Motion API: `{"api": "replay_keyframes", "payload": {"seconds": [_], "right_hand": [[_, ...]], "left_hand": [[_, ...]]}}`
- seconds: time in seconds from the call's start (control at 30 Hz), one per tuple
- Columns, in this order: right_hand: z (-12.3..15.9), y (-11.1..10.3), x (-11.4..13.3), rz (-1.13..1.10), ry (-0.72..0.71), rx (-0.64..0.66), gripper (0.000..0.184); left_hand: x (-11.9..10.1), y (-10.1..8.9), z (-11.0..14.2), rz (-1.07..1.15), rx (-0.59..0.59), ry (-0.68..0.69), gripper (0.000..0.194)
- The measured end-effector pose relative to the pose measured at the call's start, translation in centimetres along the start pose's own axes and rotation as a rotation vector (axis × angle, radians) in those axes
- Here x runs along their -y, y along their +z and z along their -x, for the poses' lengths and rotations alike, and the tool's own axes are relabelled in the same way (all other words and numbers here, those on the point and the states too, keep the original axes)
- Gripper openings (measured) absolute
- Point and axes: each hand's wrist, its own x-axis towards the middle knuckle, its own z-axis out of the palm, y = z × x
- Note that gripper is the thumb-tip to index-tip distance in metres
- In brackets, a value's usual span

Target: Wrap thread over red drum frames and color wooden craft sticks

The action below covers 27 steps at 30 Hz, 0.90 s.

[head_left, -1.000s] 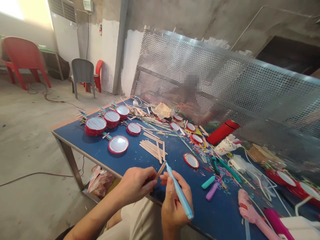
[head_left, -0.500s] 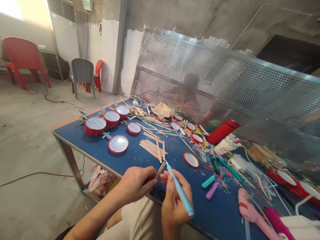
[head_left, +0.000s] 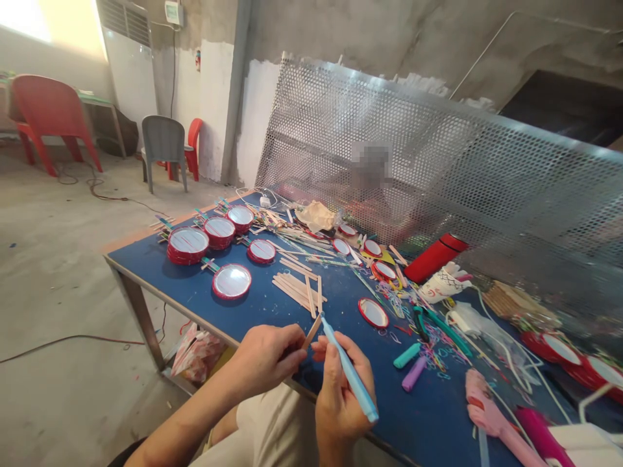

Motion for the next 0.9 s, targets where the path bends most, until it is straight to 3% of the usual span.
{"api": "replay_keyframes", "payload": {"seconds": [0.77,0.9], "right_hand": [[0.35,-0.37,-0.54,0.035,-0.021,0.065,0.015],[0.27,-0.03,-0.22,0.055,-0.007,0.014,0.016]], "left_hand": [[-0.03,0.15,0.04,0.031,-0.013,-0.020,0.012],[-0.06,0.09,0.05,0.017,-0.011,-0.026,0.013]]}}
